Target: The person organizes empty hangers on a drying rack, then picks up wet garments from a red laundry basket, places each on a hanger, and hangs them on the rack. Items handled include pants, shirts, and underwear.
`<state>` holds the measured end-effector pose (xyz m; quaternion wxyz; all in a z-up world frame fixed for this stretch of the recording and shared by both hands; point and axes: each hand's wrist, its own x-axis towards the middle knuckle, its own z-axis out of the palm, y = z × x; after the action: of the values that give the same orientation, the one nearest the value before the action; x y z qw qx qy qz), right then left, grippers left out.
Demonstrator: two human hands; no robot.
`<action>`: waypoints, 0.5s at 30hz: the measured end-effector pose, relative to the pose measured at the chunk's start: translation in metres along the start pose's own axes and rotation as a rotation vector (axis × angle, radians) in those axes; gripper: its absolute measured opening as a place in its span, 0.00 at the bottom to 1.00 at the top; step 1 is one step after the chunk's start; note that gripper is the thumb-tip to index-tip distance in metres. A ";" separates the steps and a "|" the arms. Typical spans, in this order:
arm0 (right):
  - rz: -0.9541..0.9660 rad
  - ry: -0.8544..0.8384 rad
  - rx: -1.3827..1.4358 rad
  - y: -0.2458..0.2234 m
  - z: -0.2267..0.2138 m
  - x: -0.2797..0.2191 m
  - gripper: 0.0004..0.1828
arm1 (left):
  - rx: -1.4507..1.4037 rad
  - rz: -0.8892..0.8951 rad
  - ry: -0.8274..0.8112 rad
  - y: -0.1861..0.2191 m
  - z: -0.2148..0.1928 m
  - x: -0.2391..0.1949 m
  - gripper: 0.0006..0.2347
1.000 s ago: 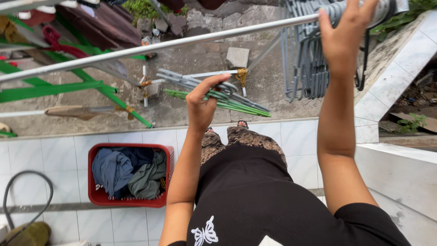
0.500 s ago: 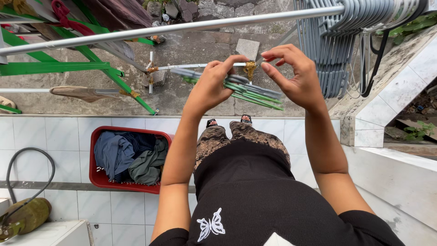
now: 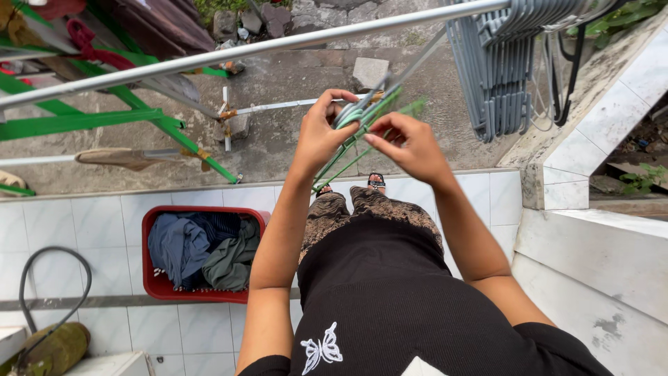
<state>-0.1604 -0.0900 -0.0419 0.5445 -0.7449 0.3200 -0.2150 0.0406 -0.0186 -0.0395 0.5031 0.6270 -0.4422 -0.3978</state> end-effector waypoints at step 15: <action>-0.064 0.271 0.111 0.003 0.044 0.001 0.38 | -0.512 -0.019 -0.110 0.017 0.004 0.004 0.16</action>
<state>-0.1308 -0.0619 -0.0589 0.5294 -0.6878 0.3542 -0.3482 0.0354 -0.0252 -0.0234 0.6169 0.4609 -0.3476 -0.5350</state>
